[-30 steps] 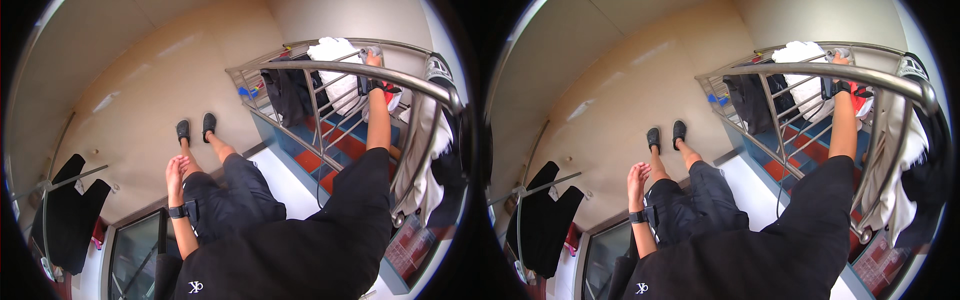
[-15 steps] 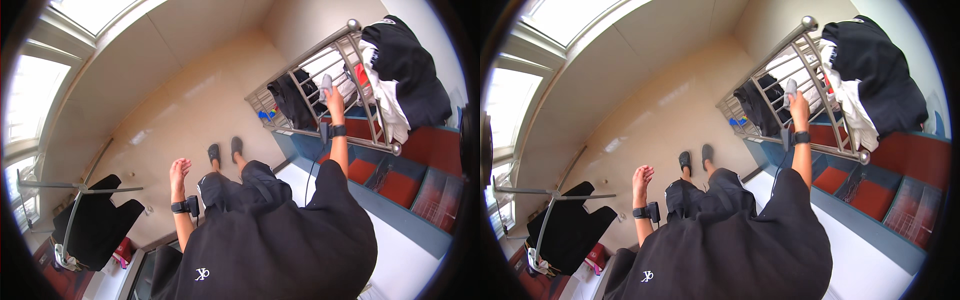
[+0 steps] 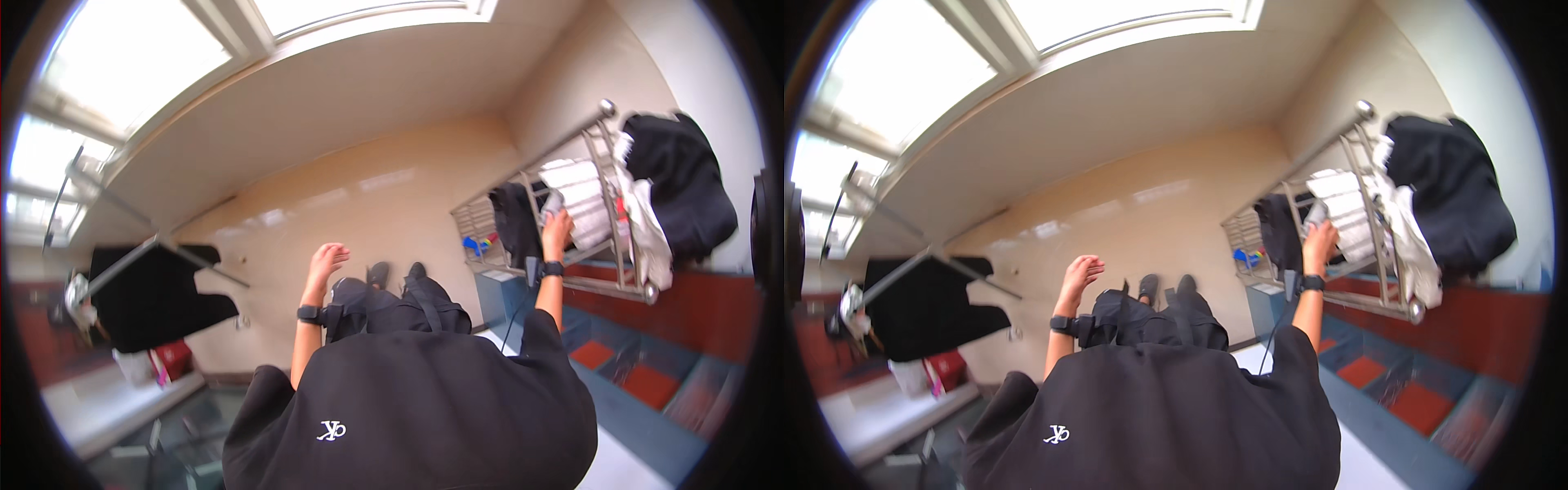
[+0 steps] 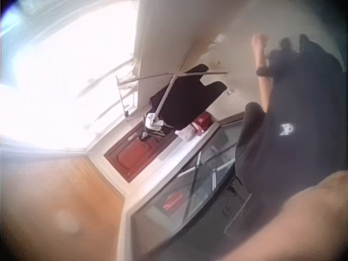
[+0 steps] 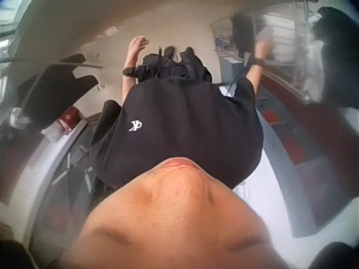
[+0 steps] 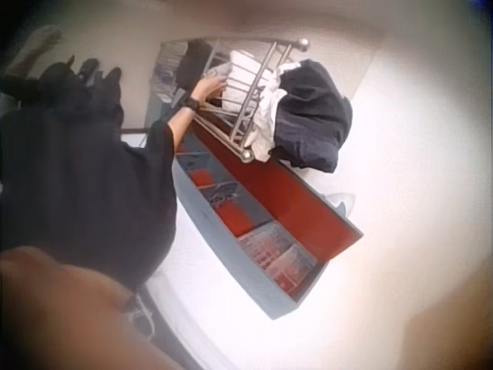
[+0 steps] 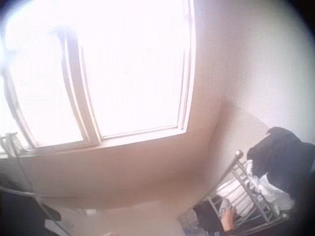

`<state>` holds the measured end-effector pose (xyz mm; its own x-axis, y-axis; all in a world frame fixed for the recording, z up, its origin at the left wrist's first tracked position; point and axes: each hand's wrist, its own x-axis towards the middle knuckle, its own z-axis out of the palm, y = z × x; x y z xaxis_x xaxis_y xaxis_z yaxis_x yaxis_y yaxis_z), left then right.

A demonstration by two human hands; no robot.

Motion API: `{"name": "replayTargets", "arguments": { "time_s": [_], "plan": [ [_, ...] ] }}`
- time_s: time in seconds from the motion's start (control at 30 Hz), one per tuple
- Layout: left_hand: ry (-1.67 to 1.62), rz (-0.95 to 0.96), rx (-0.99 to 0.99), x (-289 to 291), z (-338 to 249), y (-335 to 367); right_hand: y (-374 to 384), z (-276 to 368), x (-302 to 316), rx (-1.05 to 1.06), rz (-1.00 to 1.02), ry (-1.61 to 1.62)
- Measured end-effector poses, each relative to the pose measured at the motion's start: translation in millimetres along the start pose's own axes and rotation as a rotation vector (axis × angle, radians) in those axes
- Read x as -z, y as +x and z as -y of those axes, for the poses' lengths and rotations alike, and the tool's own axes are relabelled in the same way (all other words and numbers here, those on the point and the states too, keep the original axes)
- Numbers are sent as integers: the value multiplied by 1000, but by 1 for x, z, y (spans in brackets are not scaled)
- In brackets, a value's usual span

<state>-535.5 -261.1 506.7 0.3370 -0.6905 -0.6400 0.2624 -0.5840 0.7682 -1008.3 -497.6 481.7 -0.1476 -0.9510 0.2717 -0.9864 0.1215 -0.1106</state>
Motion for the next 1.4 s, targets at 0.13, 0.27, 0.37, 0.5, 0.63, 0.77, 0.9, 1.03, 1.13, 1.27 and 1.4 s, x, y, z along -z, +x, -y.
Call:
{"name": "replayTargets", "arguments": {
  "time_s": [0.13, 0.27, 0.37, 0.5, 0.63, 0.77, 0.9, 1.03, 1.13, 1.27, 1.4],
  "plan": [
    [-43, -74, 47, 7, 18, -24, 3, -7, -8, -143, 130, -70],
    [-158, -248, 87, 28, 55, -68, 0, 21, 10, -101, -111, -162],
    [-281, -454, 124, 41, 87, -108, -8, 67, 43, 161, -350, 155],
    [-461, -524, 98, 58, 132, -142, -52, 151, 49, 473, -215, 557],
    [-517, -549, 34, 81, 152, -158, -112, 228, 60, 725, -11, 551],
    [-537, -585, -18, 118, 161, -178, -171, 292, 81, 940, 80, 566],
    [-552, -583, -91, 175, 185, -201, -236, 338, 90, 1023, 148, 637],
    [-596, -633, -164, 242, 219, -240, -317, 387, 97, 1132, 226, 625],
    [-628, -714, -193, 289, 240, -278, -377, 426, 96, 1195, 259, 626],
    [-722, -853, -169, 329, 278, -317, -439, 488, 126, 1307, 334, 649],
    [-806, -893, -157, 359, 310, -326, -472, 548, 146, 1405, 347, 698]
  ]
}}
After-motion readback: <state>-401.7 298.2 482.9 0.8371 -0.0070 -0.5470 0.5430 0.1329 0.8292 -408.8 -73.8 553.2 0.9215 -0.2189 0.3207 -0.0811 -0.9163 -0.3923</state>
